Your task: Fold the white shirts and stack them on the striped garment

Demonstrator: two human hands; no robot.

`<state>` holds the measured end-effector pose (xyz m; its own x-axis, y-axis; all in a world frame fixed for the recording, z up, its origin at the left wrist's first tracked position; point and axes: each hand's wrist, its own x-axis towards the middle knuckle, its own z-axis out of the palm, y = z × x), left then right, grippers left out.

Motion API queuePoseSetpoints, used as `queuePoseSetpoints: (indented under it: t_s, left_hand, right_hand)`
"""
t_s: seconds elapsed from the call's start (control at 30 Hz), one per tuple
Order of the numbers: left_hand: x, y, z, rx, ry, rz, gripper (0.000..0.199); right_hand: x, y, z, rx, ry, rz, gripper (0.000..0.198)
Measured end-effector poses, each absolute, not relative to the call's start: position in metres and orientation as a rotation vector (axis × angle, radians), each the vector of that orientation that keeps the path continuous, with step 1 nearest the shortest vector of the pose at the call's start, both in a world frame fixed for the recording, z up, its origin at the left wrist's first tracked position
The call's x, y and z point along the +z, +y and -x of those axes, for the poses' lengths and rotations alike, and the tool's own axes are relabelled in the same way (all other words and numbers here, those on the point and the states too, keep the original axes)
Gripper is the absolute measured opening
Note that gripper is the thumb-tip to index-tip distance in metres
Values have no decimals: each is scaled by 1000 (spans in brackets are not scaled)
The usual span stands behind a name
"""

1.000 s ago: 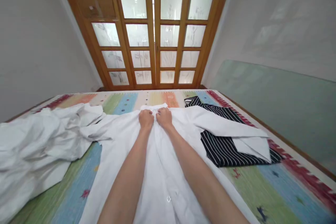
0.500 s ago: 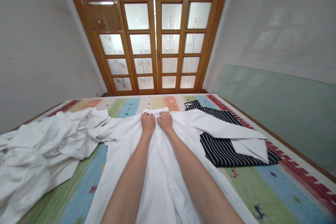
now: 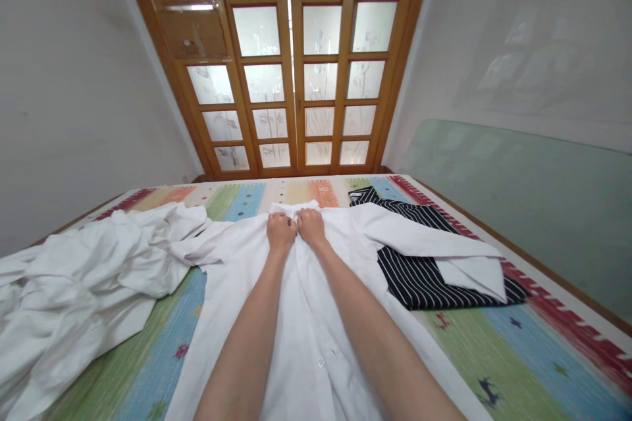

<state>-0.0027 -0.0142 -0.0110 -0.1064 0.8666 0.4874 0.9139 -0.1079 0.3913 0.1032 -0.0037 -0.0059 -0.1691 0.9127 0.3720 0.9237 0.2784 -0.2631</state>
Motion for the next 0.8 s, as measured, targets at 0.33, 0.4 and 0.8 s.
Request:
queuePoseSetpoints:
  t_s: [0.33,0.4,0.8]
  left_hand:
    - [-10,-13,3,-923,-2323,1825,51]
    - [-11,-13,1,-794,-2416,1824,54]
    - [-8,-7,34,-365,-2287,2264,58]
  right_hand:
    - [-6,-6,-100,-57,-1932,1787,36]
    - [-5,-7,-97,-17,-1915,1835,40]
    - [-7,-12,-102,197,-2161,1945,61]
